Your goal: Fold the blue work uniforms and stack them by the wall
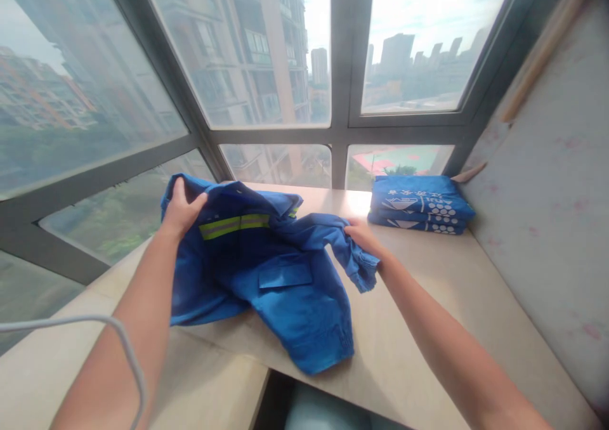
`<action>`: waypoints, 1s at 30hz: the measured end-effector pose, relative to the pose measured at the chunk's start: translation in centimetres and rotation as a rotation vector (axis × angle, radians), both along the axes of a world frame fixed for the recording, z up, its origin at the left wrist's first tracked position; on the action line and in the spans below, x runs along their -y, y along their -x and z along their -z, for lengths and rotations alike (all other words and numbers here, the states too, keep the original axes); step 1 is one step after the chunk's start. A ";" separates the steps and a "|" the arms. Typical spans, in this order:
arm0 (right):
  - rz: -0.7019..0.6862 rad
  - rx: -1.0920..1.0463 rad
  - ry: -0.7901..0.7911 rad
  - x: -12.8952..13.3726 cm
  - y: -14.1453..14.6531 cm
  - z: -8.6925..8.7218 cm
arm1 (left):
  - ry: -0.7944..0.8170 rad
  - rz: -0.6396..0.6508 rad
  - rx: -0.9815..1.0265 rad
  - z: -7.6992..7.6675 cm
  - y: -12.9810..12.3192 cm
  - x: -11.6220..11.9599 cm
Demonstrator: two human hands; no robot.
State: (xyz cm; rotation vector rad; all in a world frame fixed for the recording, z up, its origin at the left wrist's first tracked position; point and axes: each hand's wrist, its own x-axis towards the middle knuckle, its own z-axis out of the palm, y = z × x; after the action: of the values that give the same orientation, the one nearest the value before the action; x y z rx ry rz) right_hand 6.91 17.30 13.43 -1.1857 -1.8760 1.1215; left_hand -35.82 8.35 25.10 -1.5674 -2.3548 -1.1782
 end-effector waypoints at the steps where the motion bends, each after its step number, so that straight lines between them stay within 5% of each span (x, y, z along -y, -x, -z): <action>1: 0.050 0.030 -0.048 -0.7 -0.9 -0.5 | 0.083 -0.070 -0.071 0.2 0.4 -0.3; 3: 0.116 0.077 -0.115 -1.0 -1.7 -0.7 | 0.176 -0.137 -0.176 1.5 0.0 -0.5; 6: 0.130 0.113 -0.160 1.2 -0.7 0.4 | 0.189 -0.104 -0.235 5.9 -3.1 0.6; 8: 0.078 0.181 -0.212 4.4 0.9 2.0 | 0.256 -0.103 -0.226 9.5 -5.5 2.5; 12: -0.238 0.454 -0.345 12.8 4.4 6.2 | 0.716 -0.116 -0.093 15.9 -8.3 7.4; 15: -0.339 0.585 -0.331 16.8 5.8 8.9 | 0.656 -0.163 0.096 18.2 -8.5 9.7; 17: -0.382 0.603 -0.297 17.0 6.1 10.2 | 0.510 -0.174 0.377 18.3 -8.2 10.3; 20: -0.371 0.366 -0.183 14.5 5.2 10.7 | 0.274 -0.085 0.795 16.3 -8.1 10.5; 25: -0.069 -0.085 0.082 7.3 1.2 8.4 | -0.130 0.217 1.013 11.2 -10.8 9.3; 30: 0.284 -0.013 -0.195 5.0 0.3 4.9 | -0.245 0.561 1.185 9.7 -16.0 4.8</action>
State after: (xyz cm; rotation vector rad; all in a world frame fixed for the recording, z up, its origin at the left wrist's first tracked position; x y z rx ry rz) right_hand 6.62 12.26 8.54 -1.2794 -1.6986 0.7725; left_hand -19.82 3.56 15.40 -1.7296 -2.0065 -3.0483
